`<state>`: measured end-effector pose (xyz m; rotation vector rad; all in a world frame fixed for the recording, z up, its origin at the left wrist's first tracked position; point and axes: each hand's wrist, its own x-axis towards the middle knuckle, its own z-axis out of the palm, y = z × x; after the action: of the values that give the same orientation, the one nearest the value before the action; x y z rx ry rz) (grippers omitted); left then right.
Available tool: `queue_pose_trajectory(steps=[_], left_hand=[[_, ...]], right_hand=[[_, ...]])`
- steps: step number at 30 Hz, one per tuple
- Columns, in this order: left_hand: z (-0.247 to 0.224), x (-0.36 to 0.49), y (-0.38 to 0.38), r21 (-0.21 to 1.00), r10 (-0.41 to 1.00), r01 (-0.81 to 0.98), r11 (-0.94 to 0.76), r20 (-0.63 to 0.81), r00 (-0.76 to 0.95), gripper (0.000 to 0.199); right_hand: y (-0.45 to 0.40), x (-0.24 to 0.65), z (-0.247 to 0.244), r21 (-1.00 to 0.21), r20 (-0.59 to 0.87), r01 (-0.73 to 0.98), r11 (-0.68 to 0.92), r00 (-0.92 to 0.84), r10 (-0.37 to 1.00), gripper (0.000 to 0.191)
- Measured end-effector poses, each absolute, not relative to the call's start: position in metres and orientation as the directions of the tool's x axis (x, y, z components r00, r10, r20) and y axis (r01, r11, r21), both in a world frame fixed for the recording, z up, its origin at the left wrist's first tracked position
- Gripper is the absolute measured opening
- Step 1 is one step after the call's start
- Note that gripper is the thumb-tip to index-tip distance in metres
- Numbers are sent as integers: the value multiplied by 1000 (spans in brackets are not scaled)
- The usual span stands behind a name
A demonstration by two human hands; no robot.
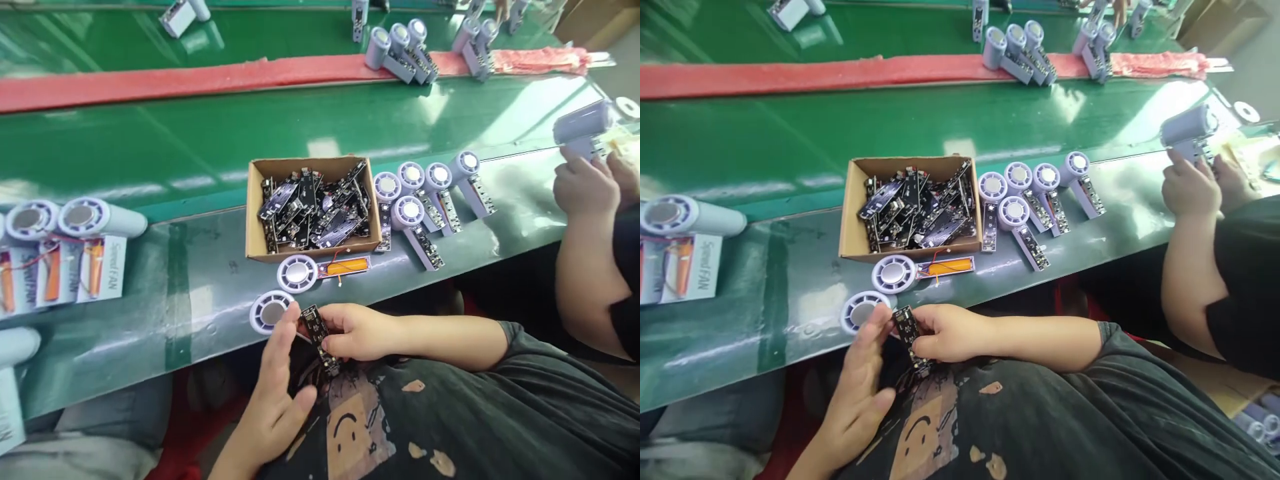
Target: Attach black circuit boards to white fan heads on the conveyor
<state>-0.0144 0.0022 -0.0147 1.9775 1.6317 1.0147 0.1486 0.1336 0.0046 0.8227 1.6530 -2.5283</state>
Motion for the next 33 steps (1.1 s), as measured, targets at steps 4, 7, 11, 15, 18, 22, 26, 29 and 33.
queue_pose_trajectory(steps=[4,7,11,15,18,22,26,29,33], left_hand=[[-16,-7,18,427,898,840,-337,413,150,72],[-15,-3,27,316,885,889,-331,430,177,60],[-7,-2,30,275,886,915,-296,437,155,41],[0,-4,29,209,881,959,-190,468,73,31],[-3,-5,27,202,875,978,-54,481,-51,22],[-12,-4,27,215,880,976,42,455,-138,21],[-18,-2,30,257,858,959,121,459,-231,14],[-16,-4,33,302,862,944,132,435,-260,15],[-8,-10,32,335,883,938,86,410,-228,12]], right_hand=[[138,155,2,-883,-403,312,-351,-888,223,18],[140,158,1,-837,-419,294,-461,-886,196,17],[140,161,0,-678,-480,284,-678,-870,115,7],[138,163,-4,-682,-490,283,-675,-861,135,5],[138,160,-9,-678,-515,278,-680,-840,170,6],[138,156,-13,-692,-473,231,-684,-861,187,8],[136,153,-13,-718,-452,221,-660,-869,200,13],[134,152,-13,-702,-464,232,-673,-866,186,19],[132,148,-15,-696,-461,242,-676,-873,162,20]])
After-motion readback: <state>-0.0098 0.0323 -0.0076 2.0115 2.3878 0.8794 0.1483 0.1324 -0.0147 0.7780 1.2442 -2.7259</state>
